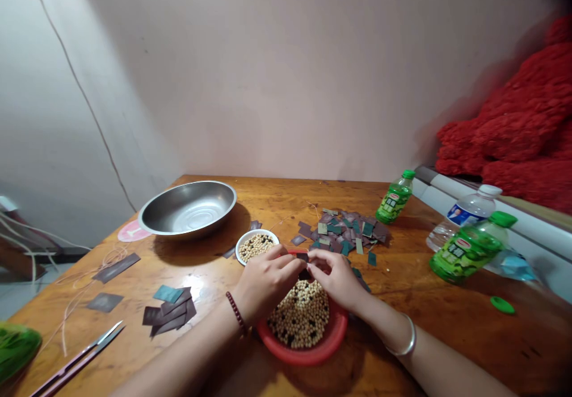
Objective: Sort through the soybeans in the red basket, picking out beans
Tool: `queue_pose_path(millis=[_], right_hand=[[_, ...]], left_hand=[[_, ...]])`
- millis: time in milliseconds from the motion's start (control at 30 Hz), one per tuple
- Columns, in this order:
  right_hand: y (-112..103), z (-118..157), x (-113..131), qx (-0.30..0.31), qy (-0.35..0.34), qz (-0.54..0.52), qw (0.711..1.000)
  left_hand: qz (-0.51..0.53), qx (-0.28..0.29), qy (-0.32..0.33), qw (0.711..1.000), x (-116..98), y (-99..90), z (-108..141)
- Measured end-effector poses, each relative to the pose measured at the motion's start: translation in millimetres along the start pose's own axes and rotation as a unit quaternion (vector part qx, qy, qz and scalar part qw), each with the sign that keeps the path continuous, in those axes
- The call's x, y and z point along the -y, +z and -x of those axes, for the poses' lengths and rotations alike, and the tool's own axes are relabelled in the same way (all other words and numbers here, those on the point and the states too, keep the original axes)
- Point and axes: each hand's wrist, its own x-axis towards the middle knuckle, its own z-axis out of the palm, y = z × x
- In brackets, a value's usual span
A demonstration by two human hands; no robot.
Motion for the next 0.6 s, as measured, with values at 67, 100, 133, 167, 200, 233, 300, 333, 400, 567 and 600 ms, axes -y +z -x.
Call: queue_pose_path(millis=[67,100,133,167,200,233,300,333,400,567,600], right_hand=[[-0.1,0.2,-0.8,-0.005,0.002,0.001,1.000],[-0.3,0.3,-1.3,-0.008,0.002,0.000,1.000],[-0.4,0.5,-1.7,-0.010,0.001,0.001,1.000],[-0.6,0.6,-2.1,-0.013,0.000,0.004,1.000],[-0.7,0.6,-2.3,-0.016,-0.002,0.009,1.000],[-0.8,0.6,-2.3,-0.018,-0.004,0.016,1.000],[-0.7,0.5,-2.0,-0.018,-0.007,0.028,0.999],[-0.6,0.3,-1.7,-0.016,-0.008,0.032,0.999],[-0.4,-0.1,-1.1,-0.012,-0.010,0.037,0.999],[-0.4,-0.2,-0.9,-0.007,-0.011,0.042,0.999],[-0.5,0.0,-1.1,-0.006,-0.010,0.043,0.999]], left_hand=[[0.000,0.000,-0.002,1.000,-0.4,-0.5,-0.2],[-0.001,0.000,-0.002,1.000,-0.6,-1.0,-0.5],[-0.002,0.000,0.000,1.000,-0.8,-1.6,-0.9],[-0.005,-0.001,0.001,1.000,-0.9,-2.2,-1.2],[-0.008,-0.003,0.002,1.000,-1.0,-2.7,-1.5],[-0.010,-0.006,0.002,1.000,-1.0,-3.0,-1.7],[-0.013,-0.011,0.003,1.000,-0.9,-3.1,-1.6],[-0.013,-0.013,0.003,1.000,-0.7,-2.9,-1.4],[-0.013,-0.013,0.005,1.000,-0.3,-2.2,-0.8],[-0.010,-0.007,0.001,1.000,-0.6,-2.6,-0.6],[-0.010,-0.008,-0.001,1.000,-0.7,-3.0,-0.8]])
